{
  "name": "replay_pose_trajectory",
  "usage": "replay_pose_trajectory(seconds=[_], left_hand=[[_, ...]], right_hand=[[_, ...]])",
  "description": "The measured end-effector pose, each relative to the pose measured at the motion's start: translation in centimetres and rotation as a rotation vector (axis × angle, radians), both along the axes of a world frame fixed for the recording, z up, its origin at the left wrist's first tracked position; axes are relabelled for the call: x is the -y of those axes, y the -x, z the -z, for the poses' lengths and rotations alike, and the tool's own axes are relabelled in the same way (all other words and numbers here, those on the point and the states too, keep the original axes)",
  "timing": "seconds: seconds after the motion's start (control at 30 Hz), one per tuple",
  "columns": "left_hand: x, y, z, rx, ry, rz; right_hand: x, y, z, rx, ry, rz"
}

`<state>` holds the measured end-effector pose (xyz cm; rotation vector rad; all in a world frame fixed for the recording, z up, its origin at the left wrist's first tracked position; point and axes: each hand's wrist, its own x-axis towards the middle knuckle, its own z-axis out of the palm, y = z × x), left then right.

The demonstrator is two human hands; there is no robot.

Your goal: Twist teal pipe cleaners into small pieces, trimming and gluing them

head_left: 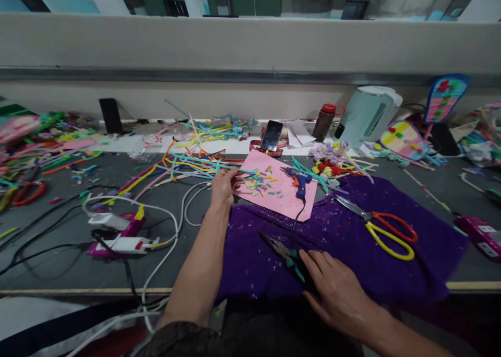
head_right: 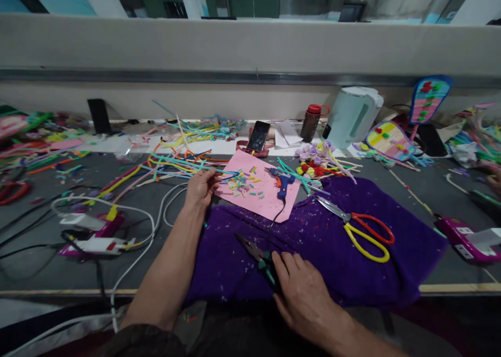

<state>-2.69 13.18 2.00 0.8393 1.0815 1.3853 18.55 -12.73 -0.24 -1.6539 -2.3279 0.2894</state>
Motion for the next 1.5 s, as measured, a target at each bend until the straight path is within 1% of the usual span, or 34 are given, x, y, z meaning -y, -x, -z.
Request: replay_pose_trajectory(seconds=[0.07, 0.13, 0.23, 0.33, 0.4, 0.47, 0.53, 0.6, 0.67, 0.77, 0.83, 0.9, 0.93, 1.0, 1.03, 1.1, 1.17, 1.23, 1.3, 1.37, 1.5], left_hand=[[0.1, -0.1, 0.0, 0.001, -0.003, 0.011], [0.2, -0.2, -0.1, -0.005, -0.005, 0.030], [0.5, -0.6, -0.2, 0.002, 0.008, 0.054], [0.8, -1.0, -0.3, 0.012, 0.015, 0.078], [1.0, -1.3, -0.3, 0.007, 0.008, 0.101], [1.1, -1.5, -0.2, -0.005, 0.007, 0.125], [1.1, -1.7, -0.1, -0.020, 0.009, 0.151], [1.0, -1.7, -0.1, -0.034, 0.006, 0.161], [0.9, -1.7, -0.2, -0.044, 0.006, 0.146], [0.8, -1.7, -0.4, -0.050, 0.021, 0.118], [0.8, -1.7, -0.5, -0.059, 0.027, 0.116], [0.9, -1.8, -0.5, -0.069, 0.027, 0.120], [0.9, -1.9, -0.5, -0.073, 0.026, 0.125], [0.9, -1.9, -0.5, -0.074, 0.022, 0.139], [1.0, -2.0, -0.4, -0.074, 0.019, 0.146], [1.0, -2.1, -0.3, -0.076, 0.012, 0.152], [1.0, -2.2, -0.3, -0.083, 0.007, 0.155], [1.0, -2.3, -0.2, -0.089, 0.004, 0.162], [1.0, -2.4, -0.2, -0.090, -0.004, 0.173], [1.1, -2.5, -0.1, -0.084, -0.011, 0.180], [1.2, -2.6, 0.1, -0.093, 0.005, 0.167]], right_hand=[[-0.3, -0.4, -0.1, -0.116, 0.068, 0.016], [-0.9, -1.0, -0.4, -0.274, 0.164, 0.060], [-1.7, -2.1, -0.9, -0.548, 0.348, 0.139], [-2.2, -3.0, -1.3, -0.863, 0.526, 0.152], [-2.6, -3.4, -1.5, -1.013, 0.581, 0.164], [-3.0, -3.4, -1.7, -1.046, 0.559, 0.170], [-3.5, -3.2, -1.9, -0.952, 0.476, 0.162], [-3.9, -2.7, -2.0, -0.768, 0.359, 0.131], [-4.2, -2.1, -1.9, -0.544, 0.267, 0.052], [-4.3, -1.0, -1.6, -0.271, 0.196, -0.113], [-4.2, -0.6, -1.6, -0.170, 0.157, -0.171], [-4.1, -0.9, -1.7, -0.122, 0.106, -0.175], [-3.9, -1.5, -1.7, -0.116, 0.076, -0.160], [-3.5, -3.6, -1.8, -0.129, -0.001, -0.079], [-3.3, -5.1, -1.7, -0.140, -0.041, -0.001], [-2.8, -8.8, -1.3, -0.100, -0.139, 0.214], [-2.4, -12.5, -0.5, 0.054, -0.213, 0.401], [-2.1, -15.6, 0.5, 0.225, -0.230, 0.523], [-2.0, -17.4, 1.3, 0.328, -0.211, 0.552], [-2.0, -18.3, 1.7, 0.368, -0.194, 0.545], [-2.7, -18.9, 1.2, 0.355, -0.094, 0.461]])
